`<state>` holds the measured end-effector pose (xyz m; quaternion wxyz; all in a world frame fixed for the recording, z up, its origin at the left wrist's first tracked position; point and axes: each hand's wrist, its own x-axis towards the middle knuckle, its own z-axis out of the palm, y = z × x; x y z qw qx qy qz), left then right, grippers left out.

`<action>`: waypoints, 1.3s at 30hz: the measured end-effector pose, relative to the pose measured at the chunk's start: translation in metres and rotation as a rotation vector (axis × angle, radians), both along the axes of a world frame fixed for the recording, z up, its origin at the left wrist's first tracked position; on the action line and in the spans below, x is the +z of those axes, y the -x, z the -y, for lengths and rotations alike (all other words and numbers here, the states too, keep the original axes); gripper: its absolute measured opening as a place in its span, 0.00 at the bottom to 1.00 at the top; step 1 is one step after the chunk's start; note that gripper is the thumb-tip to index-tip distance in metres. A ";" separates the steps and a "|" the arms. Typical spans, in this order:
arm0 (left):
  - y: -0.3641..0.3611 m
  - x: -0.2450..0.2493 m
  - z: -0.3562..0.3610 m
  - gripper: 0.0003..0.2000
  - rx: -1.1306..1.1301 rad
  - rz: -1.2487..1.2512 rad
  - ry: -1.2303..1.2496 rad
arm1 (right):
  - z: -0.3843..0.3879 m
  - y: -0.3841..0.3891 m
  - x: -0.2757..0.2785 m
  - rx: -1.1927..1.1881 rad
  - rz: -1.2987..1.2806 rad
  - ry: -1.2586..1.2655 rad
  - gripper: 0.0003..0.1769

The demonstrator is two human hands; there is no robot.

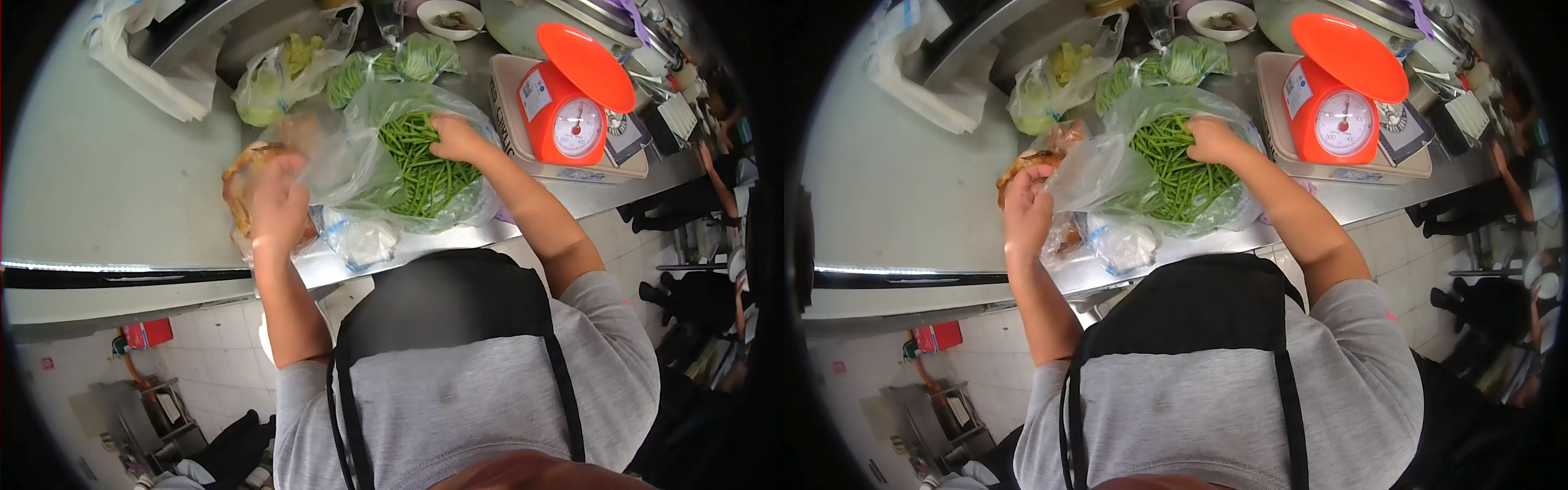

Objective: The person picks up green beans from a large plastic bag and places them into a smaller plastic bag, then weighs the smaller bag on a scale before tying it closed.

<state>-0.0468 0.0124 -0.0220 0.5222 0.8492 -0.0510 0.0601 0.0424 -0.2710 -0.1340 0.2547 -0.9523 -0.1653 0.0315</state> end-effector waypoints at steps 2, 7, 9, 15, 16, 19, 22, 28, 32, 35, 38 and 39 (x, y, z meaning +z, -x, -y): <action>0.000 0.000 0.002 0.14 0.010 -0.005 -0.049 | -0.012 0.006 0.001 0.029 0.069 0.229 0.23; 0.000 0.015 0.011 0.13 0.088 -0.085 -0.217 | -0.021 0.009 -0.025 0.062 0.073 0.049 0.28; 0.003 0.023 0.014 0.13 0.132 -0.086 -0.227 | -0.015 0.008 -0.006 0.040 -0.078 -0.224 0.29; 0.000 0.025 0.019 0.15 0.160 0.135 -0.317 | -0.009 0.020 0.017 -0.004 -0.040 -0.743 0.30; -0.001 0.024 0.020 0.15 0.153 0.178 -0.341 | -0.006 0.020 0.012 -0.010 -0.115 -0.807 0.28; 0.002 0.030 0.028 0.16 0.154 0.244 -0.459 | -0.008 0.024 0.002 -0.077 -0.174 -1.047 0.20; 0.000 0.029 0.029 0.16 0.156 0.296 -0.548 | -0.003 0.014 -0.023 -0.069 0.034 -0.852 0.17; -0.005 0.024 0.029 0.13 0.121 0.181 -0.615 | -0.006 0.024 -0.024 -0.015 0.346 -0.663 0.20; -0.011 0.024 0.030 0.10 0.080 0.094 -0.610 | -0.014 0.033 -0.016 -0.109 0.015 -0.909 0.19; -0.011 0.026 0.032 0.10 0.089 0.096 -0.602 | -0.007 0.023 -0.046 -0.246 -0.188 -1.093 0.13; -0.014 0.017 0.025 0.11 0.123 0.158 -0.544 | -0.009 0.031 -0.016 -0.349 -0.354 -1.386 0.10; -0.016 0.016 0.023 0.11 0.124 0.172 -0.527 | -0.011 0.034 -0.002 -0.341 -0.381 -1.426 0.10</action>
